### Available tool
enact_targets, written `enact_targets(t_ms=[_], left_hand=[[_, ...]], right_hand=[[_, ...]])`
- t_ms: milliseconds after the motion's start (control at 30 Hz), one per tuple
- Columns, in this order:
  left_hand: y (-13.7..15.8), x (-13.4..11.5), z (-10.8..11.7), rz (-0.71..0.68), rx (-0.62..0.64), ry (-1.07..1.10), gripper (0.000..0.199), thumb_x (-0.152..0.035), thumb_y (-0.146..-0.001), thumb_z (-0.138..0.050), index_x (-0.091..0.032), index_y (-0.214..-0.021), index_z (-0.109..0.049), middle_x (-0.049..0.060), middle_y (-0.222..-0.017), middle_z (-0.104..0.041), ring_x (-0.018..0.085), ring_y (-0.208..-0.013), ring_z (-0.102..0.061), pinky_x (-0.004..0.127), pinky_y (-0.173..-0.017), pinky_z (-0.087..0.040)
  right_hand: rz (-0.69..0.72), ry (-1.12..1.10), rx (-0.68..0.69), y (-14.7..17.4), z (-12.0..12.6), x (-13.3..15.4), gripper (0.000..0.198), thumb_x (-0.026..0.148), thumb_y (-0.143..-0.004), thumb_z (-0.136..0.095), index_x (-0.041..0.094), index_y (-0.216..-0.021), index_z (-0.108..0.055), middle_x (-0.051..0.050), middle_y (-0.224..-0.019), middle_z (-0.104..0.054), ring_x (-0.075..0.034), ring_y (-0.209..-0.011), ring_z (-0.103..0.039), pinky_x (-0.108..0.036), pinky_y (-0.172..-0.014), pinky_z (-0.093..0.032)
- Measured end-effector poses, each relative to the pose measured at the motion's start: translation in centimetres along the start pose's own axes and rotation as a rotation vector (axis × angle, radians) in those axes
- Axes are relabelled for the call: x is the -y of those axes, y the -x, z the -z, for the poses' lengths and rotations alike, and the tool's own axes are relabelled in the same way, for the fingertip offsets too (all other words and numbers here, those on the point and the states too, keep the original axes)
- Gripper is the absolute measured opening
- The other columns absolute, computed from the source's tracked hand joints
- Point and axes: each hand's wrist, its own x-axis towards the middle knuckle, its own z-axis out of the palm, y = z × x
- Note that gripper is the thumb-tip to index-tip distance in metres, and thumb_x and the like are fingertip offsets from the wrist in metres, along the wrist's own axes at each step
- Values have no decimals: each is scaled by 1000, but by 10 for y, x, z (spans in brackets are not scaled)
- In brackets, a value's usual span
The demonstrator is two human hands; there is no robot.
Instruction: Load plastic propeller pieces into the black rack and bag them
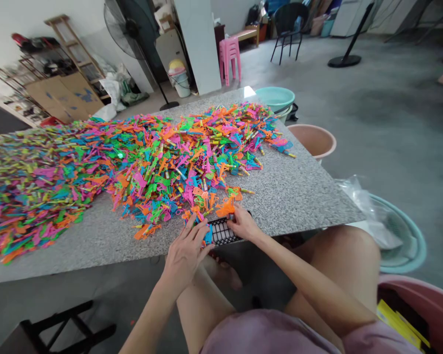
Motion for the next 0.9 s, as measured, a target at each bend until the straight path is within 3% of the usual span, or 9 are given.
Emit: enact_targets(t_ms=[100,233,367,467,567,633,733,900], left_hand=[[0,-1,1,6,5,-2,26,-29,-92,-57,-19,-116,-56,10,-133,-60,29,-140,-36,43,-102,-48],[-1,-2,3,-2,10,-5,26,-29,-92,-57,-20,-117,-56,9,-134,-60,31,-139,-37,44,-102,-49],[-1,-1,3,-13,5,-16,29,-30,-92,-58,-18,-118,-55,10,-134,-60,33,-140,-36,46,-100,-50],[-1,-1,3,-22,-6,-15,28,-31,-93,-57,-18,-118,-55,10,-133,-60,33,-140,-35,46,-100,-50],[-1,1,2,-30,-17,-22,26,-31,-94,-54,-19,-117,-55,9,-133,-60,33,-139,-37,44,-99,-51],[-1,2,1,-40,-20,-37,25,-30,-95,-52,-19,-117,-55,10,-132,-61,33,-138,-38,45,-98,-51],[0,2,1,-44,-22,-43,25,-32,-95,-51,-19,-117,-55,10,-131,-62,33,-138,-39,45,-99,-51],[0,-1,-1,-38,-45,-67,26,-31,-95,-52,-19,-118,-57,10,-131,-61,33,-136,-41,45,-99,-50]], right_hand=[[68,-11,17,-6,1,3,22,8,-65,-50,18,-85,-54,-4,-92,-62,-19,-88,-56,-28,-80,-44],[94,-97,145,-18,-14,14,35,12,-70,-60,16,-104,-55,0,-82,-63,-15,-70,-57,-25,-69,-44],[44,-155,155,-28,-29,16,35,15,-71,-68,16,-104,-55,1,-79,-64,-15,-67,-59,-24,-66,-44],[100,-178,115,-31,-28,12,34,12,-70,-65,18,-101,-55,0,-86,-66,-16,-76,-62,-26,-72,-47],[184,-101,79,-33,-25,9,29,9,-65,-66,18,-91,-58,-4,-93,-66,-19,-86,-63,-27,-77,-47],[229,-65,149,-34,-24,8,26,8,-65,-65,17,-89,-61,-3,-90,-67,-18,-85,-64,-25,-76,-47],[224,17,265,-35,-25,12,26,10,-72,-64,18,-96,-63,-2,-86,-69,-17,-80,-66,-23,-73,-47],[207,323,341,-39,-20,30,31,17,-79,-62,15,-109,-62,-9,-88,-71,-24,-84,-68,-28,-73,-48]])
